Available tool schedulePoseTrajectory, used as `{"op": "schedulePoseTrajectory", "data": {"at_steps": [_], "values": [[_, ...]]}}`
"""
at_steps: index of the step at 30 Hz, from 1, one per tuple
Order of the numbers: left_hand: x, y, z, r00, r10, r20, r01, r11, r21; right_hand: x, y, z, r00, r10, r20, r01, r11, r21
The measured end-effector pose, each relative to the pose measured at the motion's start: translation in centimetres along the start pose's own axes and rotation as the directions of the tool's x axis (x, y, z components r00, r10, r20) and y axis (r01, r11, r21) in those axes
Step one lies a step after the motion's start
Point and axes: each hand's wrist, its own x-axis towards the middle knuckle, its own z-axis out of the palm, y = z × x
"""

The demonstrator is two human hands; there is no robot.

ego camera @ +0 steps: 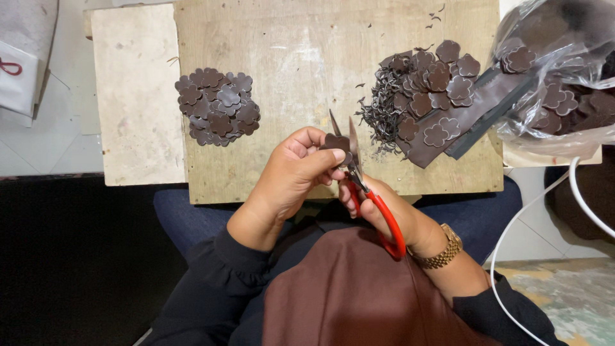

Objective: The person uses red-handled scissors to cut flower-shaped pieces from a dark brown sheet. They hold the sheet with the left hand and cut along the outlines, placing finished pieces into a pile on the table.

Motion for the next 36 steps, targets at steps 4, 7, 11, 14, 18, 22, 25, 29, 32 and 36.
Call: {"op": "schedulePoseTrajectory", "data": {"at_steps": [4, 7, 11, 14, 18, 22, 25, 29, 32, 36], "values": [[-0.3, 0.0, 0.4, 0.998, -0.053, 0.024, 0.055, 0.990, -0.132, 0.0, -0.3, 0.1, 0.999, -0.009, 0.035, 0.009, 1.000, 0.013], [-0.3, 0.1, 0.4, 0.997, -0.083, -0.007, 0.080, 0.978, -0.192, 0.0, -0.5, 0.0, 0.999, 0.014, 0.042, -0.015, 1.000, 0.021], [-0.3, 0.1, 0.3, 0.998, -0.061, 0.022, 0.064, 0.985, -0.163, -0.1, -0.4, 0.0, 1.000, 0.018, 0.002, -0.018, 0.999, -0.037], [-0.2, 0.2, 0.3, 0.998, -0.070, -0.006, 0.069, 0.994, -0.087, 0.0, -0.2, 0.2, 0.999, 0.025, -0.047, -0.026, 1.000, -0.016], [-0.3, 0.4, 0.4, 0.996, -0.066, -0.065, 0.066, 0.998, 0.006, 0.2, -0.1, 0.4, 0.997, 0.027, -0.071, -0.025, 1.000, 0.018], [-0.4, -0.1, 0.4, 0.998, 0.038, -0.059, -0.032, 0.993, 0.111, 0.2, -0.3, 0.8, 0.991, 0.047, -0.123, -0.043, 0.998, 0.040], [-0.2, -0.4, 0.3, 0.994, 0.082, -0.071, -0.074, 0.991, 0.116, 0.3, -0.4, 1.0, 0.989, 0.056, -0.140, -0.045, 0.995, 0.086], [0.0, -0.7, 0.2, 0.992, 0.094, -0.087, -0.084, 0.990, 0.112, 0.5, -0.5, 1.1, 0.986, 0.048, -0.159, -0.039, 0.997, 0.063], [-0.1, -0.8, 0.1, 0.991, 0.098, -0.095, -0.086, 0.989, 0.119, 0.4, -0.6, 1.2, 0.984, 0.052, -0.169, -0.047, 0.998, 0.034], [0.1, -0.9, 0.0, 0.991, 0.113, -0.073, -0.105, 0.989, 0.103, 0.5, -0.7, 1.1, 0.984, 0.051, -0.168, -0.048, 0.999, 0.025]]}}
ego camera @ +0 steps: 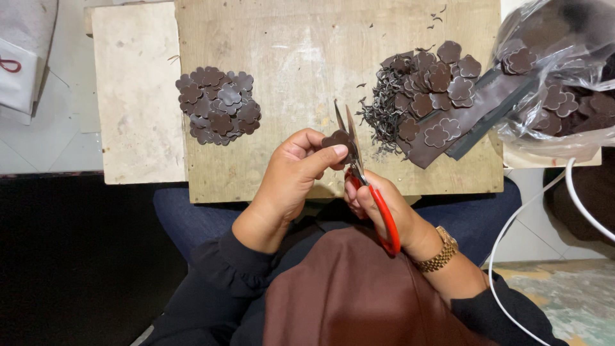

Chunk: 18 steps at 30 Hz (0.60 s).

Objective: The person uses red-handled scissors to cut flower-shaped pieces from a dark brown sheet. They hold the sheet with the left hand and cut along the outlines, placing finished pieces into a pile on the table.

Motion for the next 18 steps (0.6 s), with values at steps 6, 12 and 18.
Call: {"op": "schedulePoseTrajectory", "data": {"at_steps": [6, 12, 18], "values": [[0.07, -0.24, -0.35, 1.000, 0.026, 0.002, -0.026, 1.000, 0.014, -0.04, 0.09, 0.06, 1.000, 0.018, -0.022, -0.018, 1.000, -0.002], [-0.07, -0.15, -0.54, 0.997, 0.064, 0.029, -0.064, 0.998, -0.009, -0.09, 0.31, -0.15, 1.000, 0.021, 0.002, -0.021, 0.999, 0.032], [-0.34, 0.26, -0.66, 1.000, 0.024, -0.002, -0.024, 0.996, 0.083, -0.27, 0.46, -0.10, 0.998, 0.058, 0.003, -0.058, 0.997, 0.059]]}}
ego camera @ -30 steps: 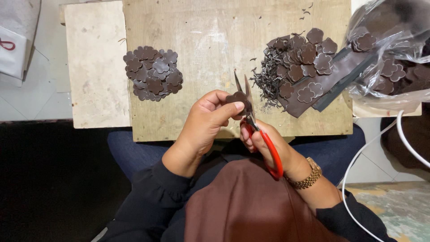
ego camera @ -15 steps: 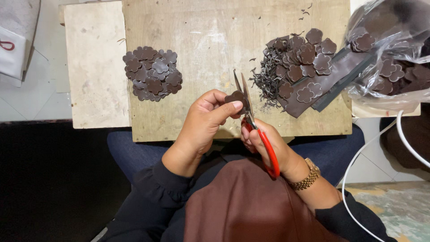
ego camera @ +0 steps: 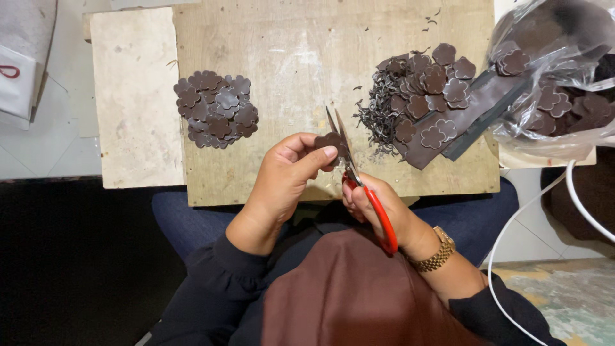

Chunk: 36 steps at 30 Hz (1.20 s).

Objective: The person uses red-handled scissors to cut flower-shaped pieces from a dark brown sheet. They hold the sheet with the left hand and cut along the outlines, placing finished pieces into a pile on the table.

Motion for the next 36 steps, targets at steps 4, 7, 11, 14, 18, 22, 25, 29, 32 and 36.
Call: {"op": "schedulePoseTrajectory", "data": {"at_steps": [4, 7, 11, 14, 18, 22, 25, 29, 32, 36], "values": [[0.04, -0.02, 0.00, 1.000, -0.003, 0.005, 0.003, 1.000, -0.010, 0.09, 0.23, -0.13, 1.000, 0.009, 0.006, -0.009, 1.000, 0.004], [0.10, 0.08, -0.09, 1.000, -0.014, -0.004, 0.014, 1.000, -0.005, 0.15, 0.31, -0.30, 1.000, -0.012, 0.024, 0.012, 1.000, -0.007], [0.03, 0.39, 0.01, 0.997, -0.063, -0.052, 0.063, 0.998, 0.001, 0.12, 0.38, -0.28, 0.999, -0.011, 0.035, 0.010, 1.000, 0.018], [0.05, 0.68, 0.10, 0.992, -0.096, -0.077, 0.096, 0.995, -0.003, 0.15, 0.40, -0.30, 0.999, 0.017, 0.031, -0.018, 1.000, 0.018], [0.19, 0.80, 0.00, 0.990, -0.092, -0.103, 0.092, 0.996, -0.010, 0.21, 0.48, -0.28, 0.999, 0.043, 0.018, -0.043, 0.999, -0.020], [0.24, 0.53, -0.32, 0.996, -0.037, -0.087, 0.036, 0.999, -0.018, 0.32, 0.57, -0.32, 0.998, 0.060, 0.001, -0.060, 0.995, -0.074], [0.24, 0.33, -0.57, 0.995, -0.005, -0.096, 0.007, 1.000, 0.020, 0.33, 0.64, -0.34, 0.999, 0.045, 0.007, -0.044, 0.994, -0.097], [0.27, 0.30, -0.70, 0.996, 0.006, -0.088, -0.004, 1.000, 0.023, 0.34, 0.72, -0.39, 0.998, 0.062, 0.005, -0.061, 0.994, -0.093], [0.34, 0.45, -0.72, 0.994, -0.002, -0.105, 0.009, 0.998, 0.062, 0.44, 0.83, -0.48, 0.999, 0.054, 0.008, -0.053, 0.992, -0.116], [0.38, 0.66, -0.82, 0.994, -0.017, -0.112, 0.028, 0.995, 0.093, 0.50, 0.92, -0.52, 0.999, 0.052, 0.010, -0.050, 0.991, -0.123]]}}
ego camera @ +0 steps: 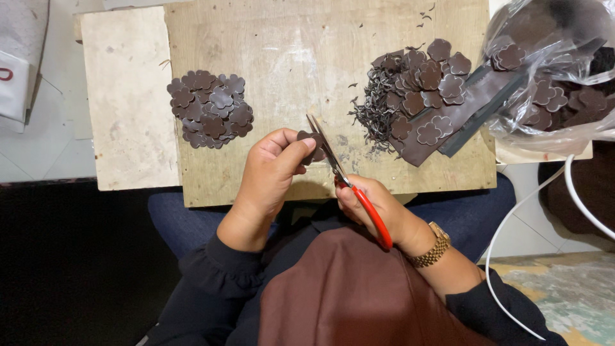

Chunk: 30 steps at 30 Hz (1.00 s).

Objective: The person uses red-handled scissors to cut flower-shaped pieces from a dark brown sheet. They hold the sheet with the left hand and cut along the outlines, placing finished pieces into a pile on the table.

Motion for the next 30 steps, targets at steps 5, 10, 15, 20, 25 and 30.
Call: {"op": "schedulePoseTrajectory", "data": {"at_steps": [5, 10, 15, 20, 25, 30], "values": [[0.08, 0.05, -0.09, 1.000, 0.013, 0.007, -0.013, 1.000, 0.007, -0.03, -0.12, 0.05, 1.000, 0.013, -0.003, -0.013, 1.000, -0.009], [0.09, 0.18, -0.19, 1.000, -0.010, 0.023, 0.010, 1.000, -0.019, -0.01, -0.23, 0.06, 1.000, 0.026, -0.003, -0.026, 1.000, -0.010], [0.27, 0.28, -0.16, 0.998, -0.057, 0.008, 0.058, 0.995, -0.086, 0.05, -0.08, -0.05, 1.000, 0.012, 0.001, -0.012, 0.998, -0.061], [0.37, 0.21, -0.28, 0.998, -0.059, 0.009, 0.059, 0.988, -0.141, 0.16, 0.18, -0.14, 1.000, -0.012, -0.015, 0.009, 0.990, -0.144], [0.47, 0.07, -0.41, 0.998, -0.061, -0.020, 0.058, 0.988, -0.141, 0.13, 0.34, -0.09, 0.999, -0.038, -0.026, 0.031, 0.979, -0.203], [0.55, -0.03, -0.72, 0.998, -0.059, 0.013, 0.060, 0.989, -0.135, 0.10, 0.25, 0.08, 0.999, -0.015, -0.043, 0.007, 0.984, -0.179]]}}
